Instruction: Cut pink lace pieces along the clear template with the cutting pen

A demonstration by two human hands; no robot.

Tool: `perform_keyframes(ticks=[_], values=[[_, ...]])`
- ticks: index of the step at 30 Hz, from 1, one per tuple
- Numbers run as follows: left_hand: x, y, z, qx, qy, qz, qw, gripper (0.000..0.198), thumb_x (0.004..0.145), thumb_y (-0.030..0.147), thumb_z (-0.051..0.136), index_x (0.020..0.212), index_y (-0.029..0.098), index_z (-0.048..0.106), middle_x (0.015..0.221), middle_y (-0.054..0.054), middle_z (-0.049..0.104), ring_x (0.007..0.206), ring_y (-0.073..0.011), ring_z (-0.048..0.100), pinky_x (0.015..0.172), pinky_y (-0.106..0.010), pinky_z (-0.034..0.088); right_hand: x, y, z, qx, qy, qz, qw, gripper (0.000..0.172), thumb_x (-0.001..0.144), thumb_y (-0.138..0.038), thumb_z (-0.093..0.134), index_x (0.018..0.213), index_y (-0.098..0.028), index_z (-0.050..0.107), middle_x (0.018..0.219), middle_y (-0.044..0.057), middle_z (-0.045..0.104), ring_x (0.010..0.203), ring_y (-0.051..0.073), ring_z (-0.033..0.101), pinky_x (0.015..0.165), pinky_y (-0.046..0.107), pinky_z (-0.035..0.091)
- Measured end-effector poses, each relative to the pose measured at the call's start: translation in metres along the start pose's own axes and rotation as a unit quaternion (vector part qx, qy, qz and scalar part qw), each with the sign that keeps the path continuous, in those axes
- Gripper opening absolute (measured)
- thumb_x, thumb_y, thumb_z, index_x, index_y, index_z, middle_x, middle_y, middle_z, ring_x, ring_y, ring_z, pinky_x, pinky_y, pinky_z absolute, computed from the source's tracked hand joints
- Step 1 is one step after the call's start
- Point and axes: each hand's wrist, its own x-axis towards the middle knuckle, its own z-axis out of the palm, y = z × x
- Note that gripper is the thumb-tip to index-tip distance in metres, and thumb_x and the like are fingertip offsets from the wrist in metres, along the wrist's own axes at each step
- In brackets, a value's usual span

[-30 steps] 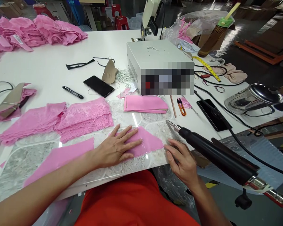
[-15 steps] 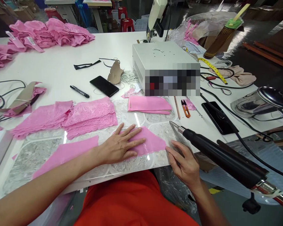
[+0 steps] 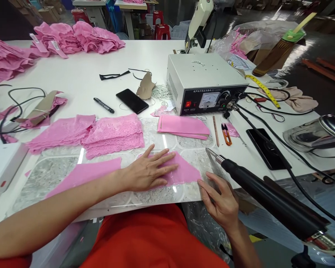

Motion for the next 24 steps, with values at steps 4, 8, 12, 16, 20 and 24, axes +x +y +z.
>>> perform_keyframes(ticks=[4, 8, 12, 16, 20, 24], values=[[0.02, 0.004, -0.001, -0.009, -0.018, 0.066, 0.998, 0.046, 0.106, 0.043, 0.029, 0.148, 0.028, 0.04, 0.159, -0.005, 0.03, 0.149, -0.0273, 0.024, 0.121, -0.058, -0.003, -0.001, 0.0, 0.001, -0.005, 0.006, 0.006, 1.0, 0.037, 0.08, -0.006, 0.068, 0.114, -0.02, 0.068, 0.119, 0.012, 0.061, 0.103, 0.024, 0.064, 0.085, 0.039, 0.059], [0.035, 0.004, 0.007, -0.015, -0.029, 0.095, 0.995, 0.046, 0.106, 0.043, 0.028, 0.149, 0.031, 0.037, 0.159, -0.001, 0.031, 0.149, -0.0254, 0.026, 0.121, -0.057, -0.005, -0.001, 0.0, 0.002, -0.007, 0.01, 0.006, 1.0, 0.038, 0.081, -0.007, 0.067, 0.116, -0.022, 0.068, 0.119, 0.011, 0.062, 0.104, 0.023, 0.064, 0.085, 0.037, 0.059], [0.037, 0.001, 0.012, -0.018, -0.029, 0.096, 0.995, 0.047, 0.106, 0.045, 0.028, 0.15, 0.032, 0.036, 0.16, 0.0, 0.028, 0.149, -0.0262, 0.025, 0.121, -0.055, -0.007, 0.0, 0.001, 0.002, -0.009, 0.016, 0.002, 1.0, 0.037, 0.08, -0.007, 0.067, 0.114, -0.02, 0.069, 0.117, 0.012, 0.063, 0.102, 0.022, 0.065, 0.085, 0.037, 0.059], [0.035, -0.001, 0.014, -0.023, -0.031, 0.096, 0.995, 0.048, 0.105, 0.047, 0.028, 0.151, 0.033, 0.034, 0.161, 0.0, 0.024, 0.15, -0.0259, 0.022, 0.121, -0.054, -0.009, 0.003, -0.001, 0.001, -0.003, 0.017, 0.013, 1.0, 0.033, 0.081, -0.008, 0.066, 0.111, -0.021, 0.07, 0.116, 0.011, 0.064, 0.102, 0.022, 0.066, 0.085, 0.036, 0.059], [0.036, -0.001, 0.014, -0.04, -0.043, 0.089, 0.994, 0.048, 0.105, 0.047, 0.029, 0.151, 0.033, 0.033, 0.162, 0.0, 0.023, 0.15, -0.0254, 0.02, 0.12, -0.055, -0.009, -0.002, -0.003, -0.005, 0.015, 0.025, 0.084, 0.996, 0.022, 0.084, -0.011, 0.063, 0.102, -0.021, 0.071, 0.109, 0.008, 0.069, 0.098, 0.02, 0.068, 0.088, 0.034, 0.058], [0.037, 0.0, 0.011, -0.055, -0.051, 0.087, 0.993, 0.047, 0.105, 0.046, 0.03, 0.15, 0.032, 0.036, 0.161, -0.001, 0.025, 0.15, -0.0261, 0.02, 0.12, -0.057, -0.007, -0.019, 0.001, -0.014, 0.01, 0.089, 0.302, 0.949, 0.023, 0.088, -0.027, 0.063, 0.11, -0.02, 0.068, 0.102, 0.008, 0.073, 0.093, 0.023, 0.07, 0.086, 0.037, 0.058]])
